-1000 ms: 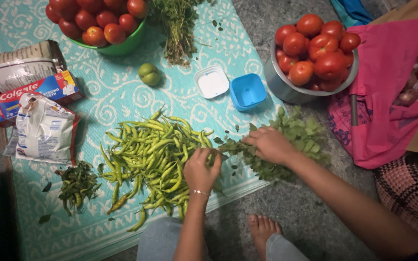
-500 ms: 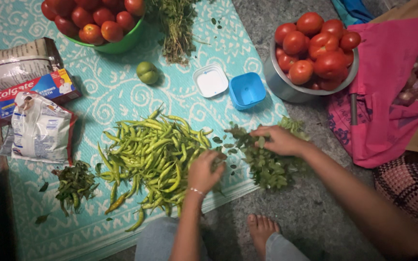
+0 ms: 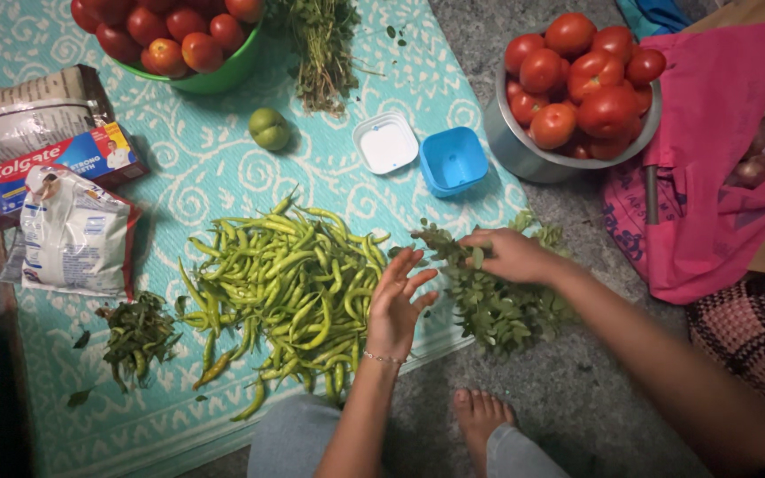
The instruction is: The person sits on a patterned mat and picks leaves from green leafy stems by hand, placing them into a small blue container and a metal plate. The person also moves a metal plate aside to access the leaves.
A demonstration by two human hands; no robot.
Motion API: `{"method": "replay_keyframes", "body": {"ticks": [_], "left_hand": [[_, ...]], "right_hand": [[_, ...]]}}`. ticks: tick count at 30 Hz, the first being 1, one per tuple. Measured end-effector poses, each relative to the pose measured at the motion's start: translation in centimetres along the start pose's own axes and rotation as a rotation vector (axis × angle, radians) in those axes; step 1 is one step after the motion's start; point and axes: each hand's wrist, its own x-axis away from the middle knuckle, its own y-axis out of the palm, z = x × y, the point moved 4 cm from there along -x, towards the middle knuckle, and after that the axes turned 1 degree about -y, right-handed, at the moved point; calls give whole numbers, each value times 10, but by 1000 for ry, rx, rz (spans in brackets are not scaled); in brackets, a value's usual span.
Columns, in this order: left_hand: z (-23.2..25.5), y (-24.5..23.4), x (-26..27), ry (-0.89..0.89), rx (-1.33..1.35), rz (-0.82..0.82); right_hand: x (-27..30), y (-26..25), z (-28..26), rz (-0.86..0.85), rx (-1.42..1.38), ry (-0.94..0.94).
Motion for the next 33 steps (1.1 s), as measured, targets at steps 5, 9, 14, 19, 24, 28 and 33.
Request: {"method": "replay_keyframes", "body": {"ticks": [5, 9, 14, 19, 24, 28, 33], "left_hand": [[5, 34, 9, 141, -762, -251], [20, 60, 32, 672, -1585, -217], [47, 63, 27, 607, -1825, 199], [59, 53, 25, 509, -1883, 398], [59, 26, 16, 358, -1869, 517], [55, 11, 10, 304, -1893, 545], [75, -18, 5, -51, -1737, 511]], "right_hand": [[1, 4, -15, 44, 171, -140], [2, 8, -21, -15, 237, -80], [5, 12, -43, -29, 316, -84], [6, 10, -66, 10, 389, -103], [7, 15, -77, 35, 571, -152], [7, 25, -76, 76, 675, -176], [11, 7, -48, 96, 659, -67]]}}
